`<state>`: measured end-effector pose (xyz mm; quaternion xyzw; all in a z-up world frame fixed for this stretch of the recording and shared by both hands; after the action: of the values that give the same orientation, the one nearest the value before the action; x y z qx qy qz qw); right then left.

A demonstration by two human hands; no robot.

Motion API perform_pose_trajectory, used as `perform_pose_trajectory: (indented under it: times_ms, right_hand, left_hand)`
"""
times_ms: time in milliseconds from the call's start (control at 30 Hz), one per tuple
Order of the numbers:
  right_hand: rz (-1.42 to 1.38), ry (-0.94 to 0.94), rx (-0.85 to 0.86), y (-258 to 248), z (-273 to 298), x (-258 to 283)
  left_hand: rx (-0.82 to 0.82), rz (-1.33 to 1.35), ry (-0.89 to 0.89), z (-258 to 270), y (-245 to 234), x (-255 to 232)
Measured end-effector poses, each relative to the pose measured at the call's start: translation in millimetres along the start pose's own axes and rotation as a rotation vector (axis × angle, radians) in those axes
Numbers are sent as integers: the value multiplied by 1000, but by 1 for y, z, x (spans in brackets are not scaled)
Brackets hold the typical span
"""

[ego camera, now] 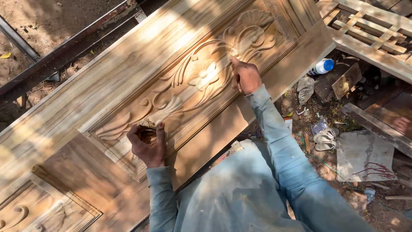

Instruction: The person is sanding a carved wooden door panel using a small piece of sandpaper.

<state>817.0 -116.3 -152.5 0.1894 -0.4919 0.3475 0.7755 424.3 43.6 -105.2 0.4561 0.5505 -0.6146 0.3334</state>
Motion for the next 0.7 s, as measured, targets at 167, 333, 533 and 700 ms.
perform_pose_trajectory:
  times_ms: [167,333,533,700]
  right_hand:
    - [244,71,-108,34,6,23]
    - [312,84,16,44,7,6]
    - [-275,129,28,23,31,52]
    - [-864,19,-297,-76,21,19]
  left_hand:
    - [-15,33,-2,-1,-1,-6]
    - [-15,17,8,2,2,0]
    - [6,-38,-8,3,0,5]
    - [-13,-24,-6,3,0,9]
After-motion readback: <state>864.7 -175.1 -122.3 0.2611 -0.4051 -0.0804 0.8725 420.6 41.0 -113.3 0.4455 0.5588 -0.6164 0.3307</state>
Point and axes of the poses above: each hand's wrist, its own z-axis away from the middle knuckle, its own y-axis out of the palm, x = y × z, the point moved 7 cm from there along -z, towards the middle knuckle, and after that the axes turned 2 degrees about -x, right-handed, at the moved point
